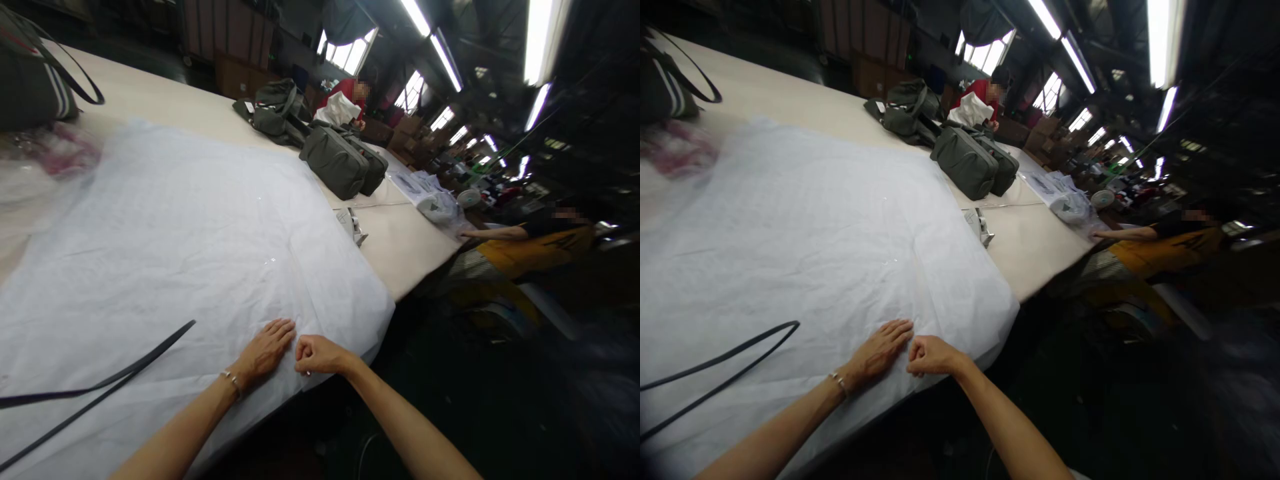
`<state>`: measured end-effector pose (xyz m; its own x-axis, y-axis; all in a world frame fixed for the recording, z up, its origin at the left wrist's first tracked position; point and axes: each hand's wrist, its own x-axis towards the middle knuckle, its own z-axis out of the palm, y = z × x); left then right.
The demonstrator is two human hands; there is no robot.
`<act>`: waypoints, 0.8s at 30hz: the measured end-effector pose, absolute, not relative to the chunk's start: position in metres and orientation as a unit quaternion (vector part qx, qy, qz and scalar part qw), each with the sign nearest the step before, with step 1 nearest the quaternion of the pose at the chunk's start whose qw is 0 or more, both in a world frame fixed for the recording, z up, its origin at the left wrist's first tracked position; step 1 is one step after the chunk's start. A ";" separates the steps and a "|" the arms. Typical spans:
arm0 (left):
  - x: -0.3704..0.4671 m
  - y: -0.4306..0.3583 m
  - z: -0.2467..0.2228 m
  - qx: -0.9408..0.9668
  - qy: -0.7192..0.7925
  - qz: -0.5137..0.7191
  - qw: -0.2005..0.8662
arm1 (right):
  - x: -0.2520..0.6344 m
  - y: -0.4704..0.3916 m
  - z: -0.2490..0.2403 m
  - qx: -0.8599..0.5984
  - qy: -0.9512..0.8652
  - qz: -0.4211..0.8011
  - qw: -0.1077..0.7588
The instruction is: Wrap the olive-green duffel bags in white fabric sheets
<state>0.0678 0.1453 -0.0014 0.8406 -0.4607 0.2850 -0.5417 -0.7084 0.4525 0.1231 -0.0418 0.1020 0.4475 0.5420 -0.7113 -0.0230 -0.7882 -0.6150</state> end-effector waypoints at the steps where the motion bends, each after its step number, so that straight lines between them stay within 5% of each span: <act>1: 0.068 0.145 -0.002 0.920 -0.271 0.075 0.272 | 0.122 -0.040 0.098 -0.822 -0.166 0.478 0.260; 15: 0.070 0.141 -0.008 0.918 -0.262 0.083 0.284 | 0.119 -0.040 0.070 -0.941 -0.149 0.295 0.077; 24: 0.069 0.141 -0.004 0.917 -0.263 0.095 0.284 | 0.121 -0.068 0.073 -0.935 -0.171 0.242 0.197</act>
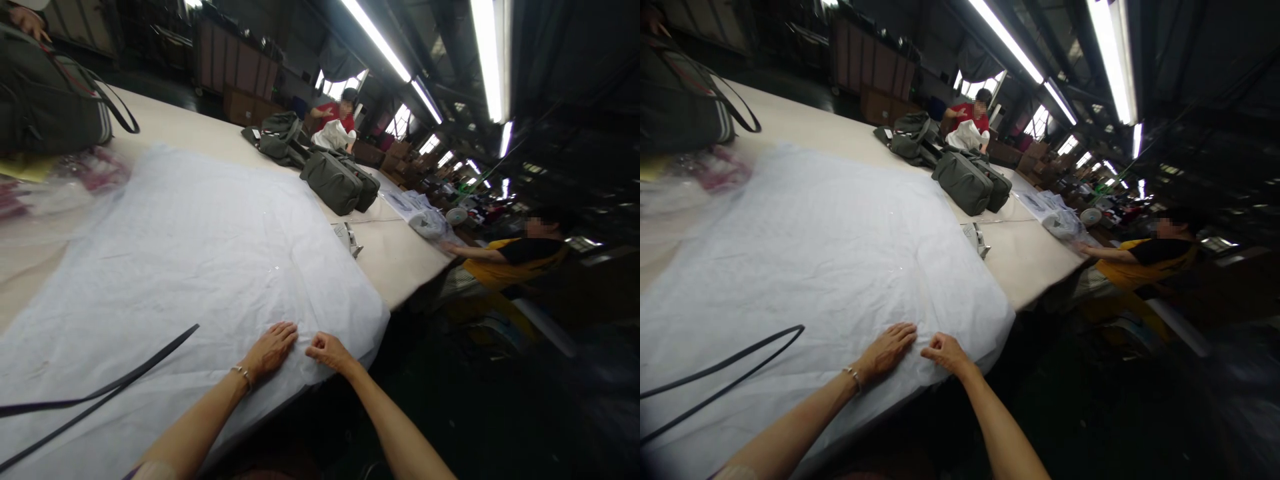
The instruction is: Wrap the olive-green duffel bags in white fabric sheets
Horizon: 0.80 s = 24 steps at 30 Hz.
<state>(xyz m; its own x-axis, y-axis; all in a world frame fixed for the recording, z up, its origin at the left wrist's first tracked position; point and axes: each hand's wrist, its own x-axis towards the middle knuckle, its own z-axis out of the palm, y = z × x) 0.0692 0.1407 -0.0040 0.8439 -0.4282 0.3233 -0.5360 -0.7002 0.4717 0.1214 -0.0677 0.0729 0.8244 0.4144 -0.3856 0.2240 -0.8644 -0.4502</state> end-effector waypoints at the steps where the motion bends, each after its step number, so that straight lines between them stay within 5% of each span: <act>1: 0.069 0.141 -0.003 0.917 -0.262 0.097 0.285 | 0.118 -0.068 0.076 -0.936 -0.170 0.225 0.209; 7: 0.068 0.141 -0.002 0.916 -0.256 0.101 0.292 | 0.053 -0.068 0.055 -0.904 -0.385 0.025 0.184; 15: 0.072 0.141 -0.006 0.914 -0.250 0.065 0.312 | 0.017 -0.080 0.021 -0.872 -0.477 0.086 0.067; 24: 0.081 0.133 0.006 0.922 -0.234 -0.009 0.308 | 0.039 -0.090 -0.039 -0.857 -0.502 -0.092 0.064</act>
<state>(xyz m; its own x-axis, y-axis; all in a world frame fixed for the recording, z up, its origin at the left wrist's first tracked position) 0.0812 0.1330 0.0056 0.8905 -0.4365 0.1279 -0.4256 -0.7004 0.5730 0.0390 -0.0896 -0.0389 0.4785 0.8494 0.2225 0.8731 -0.4872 -0.0178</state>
